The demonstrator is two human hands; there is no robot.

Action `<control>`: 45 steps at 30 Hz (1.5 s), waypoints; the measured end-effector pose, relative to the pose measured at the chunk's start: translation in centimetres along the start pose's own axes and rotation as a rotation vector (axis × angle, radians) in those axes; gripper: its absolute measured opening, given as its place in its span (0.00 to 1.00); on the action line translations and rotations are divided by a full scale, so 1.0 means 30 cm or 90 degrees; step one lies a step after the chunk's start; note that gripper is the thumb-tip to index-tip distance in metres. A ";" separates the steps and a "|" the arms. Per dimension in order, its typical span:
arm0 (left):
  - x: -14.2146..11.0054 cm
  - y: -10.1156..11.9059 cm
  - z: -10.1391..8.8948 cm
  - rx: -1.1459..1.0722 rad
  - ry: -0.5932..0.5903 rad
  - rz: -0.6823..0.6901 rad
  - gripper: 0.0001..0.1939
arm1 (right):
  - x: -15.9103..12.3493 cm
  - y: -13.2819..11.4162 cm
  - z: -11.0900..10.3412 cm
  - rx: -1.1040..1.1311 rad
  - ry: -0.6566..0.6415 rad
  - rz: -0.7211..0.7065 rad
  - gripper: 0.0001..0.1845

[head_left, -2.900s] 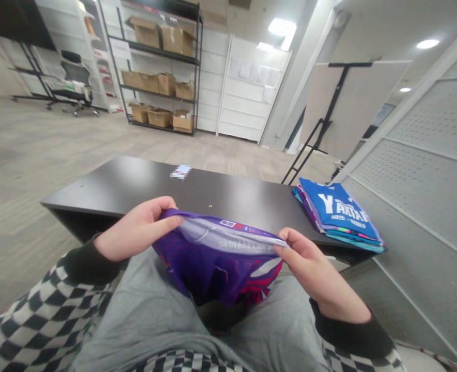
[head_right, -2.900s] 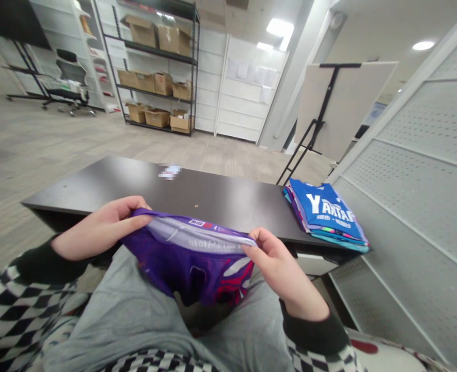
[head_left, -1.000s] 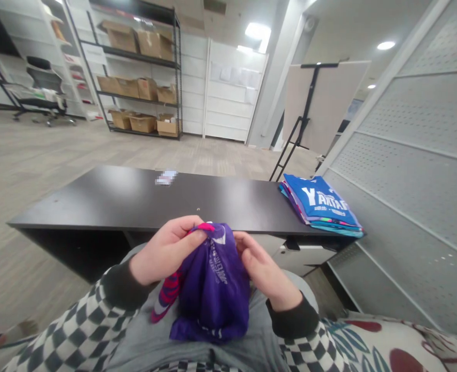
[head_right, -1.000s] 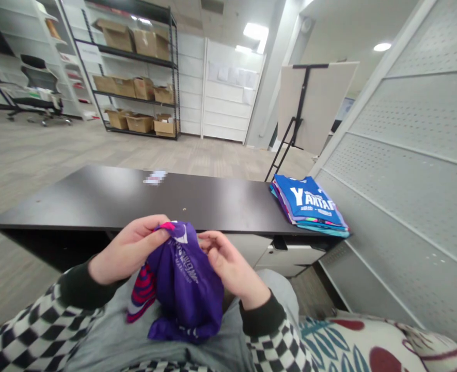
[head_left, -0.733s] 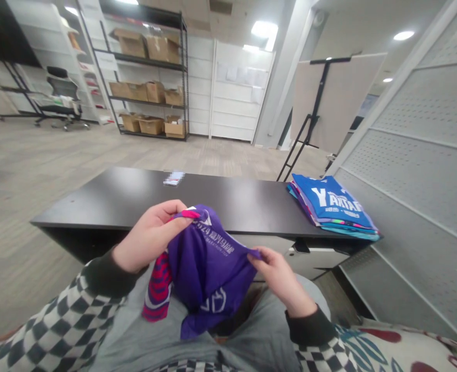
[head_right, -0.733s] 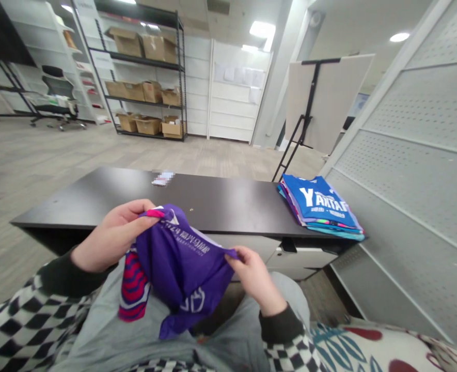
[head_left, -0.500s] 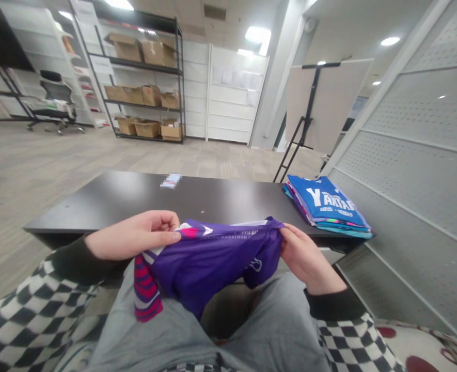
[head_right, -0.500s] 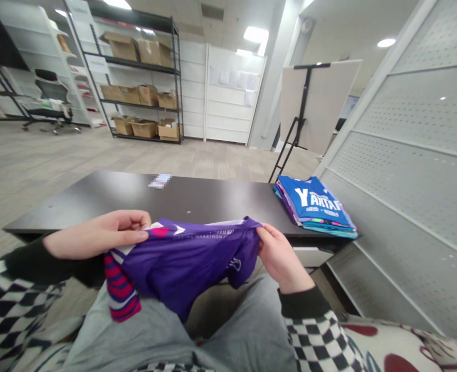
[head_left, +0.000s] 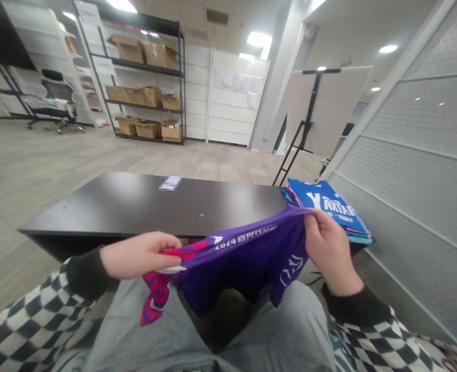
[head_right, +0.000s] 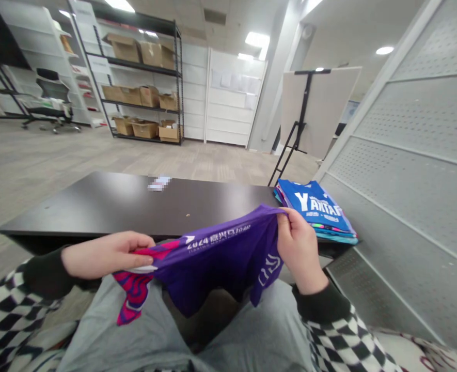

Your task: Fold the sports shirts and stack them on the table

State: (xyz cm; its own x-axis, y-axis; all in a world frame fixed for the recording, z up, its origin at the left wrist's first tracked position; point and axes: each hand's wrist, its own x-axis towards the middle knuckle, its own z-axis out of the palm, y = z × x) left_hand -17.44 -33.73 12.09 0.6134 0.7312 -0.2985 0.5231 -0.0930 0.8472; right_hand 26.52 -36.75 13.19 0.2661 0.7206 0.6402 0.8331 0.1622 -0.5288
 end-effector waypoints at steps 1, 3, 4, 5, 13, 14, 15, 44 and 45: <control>0.007 -0.019 0.010 0.044 0.009 -0.012 0.23 | -0.006 0.011 -0.005 -0.023 -0.008 -0.008 0.25; 0.018 -0.055 0.017 0.106 0.090 -0.013 0.22 | -0.018 0.038 -0.011 -0.064 -0.039 -0.041 0.25; 0.021 -0.070 0.013 0.115 0.144 -0.006 0.21 | -0.023 0.052 -0.013 -0.084 -0.054 -0.053 0.25; 0.022 -0.082 0.005 0.111 0.194 0.004 0.20 | -0.028 0.065 -0.016 -0.097 -0.071 -0.053 0.26; 0.006 -0.041 -0.020 -0.130 0.283 -0.011 0.24 | -0.021 0.102 -0.027 0.387 -0.256 0.410 0.33; 0.025 -0.024 -0.020 -0.177 0.303 -0.011 0.25 | -0.002 0.104 -0.006 0.440 -0.233 0.413 0.32; 0.059 -0.010 -0.025 -0.216 0.331 -0.004 0.27 | 0.023 0.108 0.027 0.479 -0.204 0.400 0.31; 0.890 -0.203 -0.469 0.541 0.292 -0.210 0.27 | 0.534 0.556 0.666 -0.257 -0.515 -0.065 0.31; 0.910 -0.172 -0.460 0.540 0.304 -0.204 0.26 | 0.541 0.535 0.660 -0.256 -0.506 -0.073 0.31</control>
State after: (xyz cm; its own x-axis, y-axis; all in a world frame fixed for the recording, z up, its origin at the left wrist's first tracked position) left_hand -11.56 -3.97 5.62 0.1692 0.9812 -0.0929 0.9809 -0.1585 0.1131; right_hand 34.61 -9.10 4.08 -0.1186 0.9927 0.0235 0.9805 0.1208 -0.1550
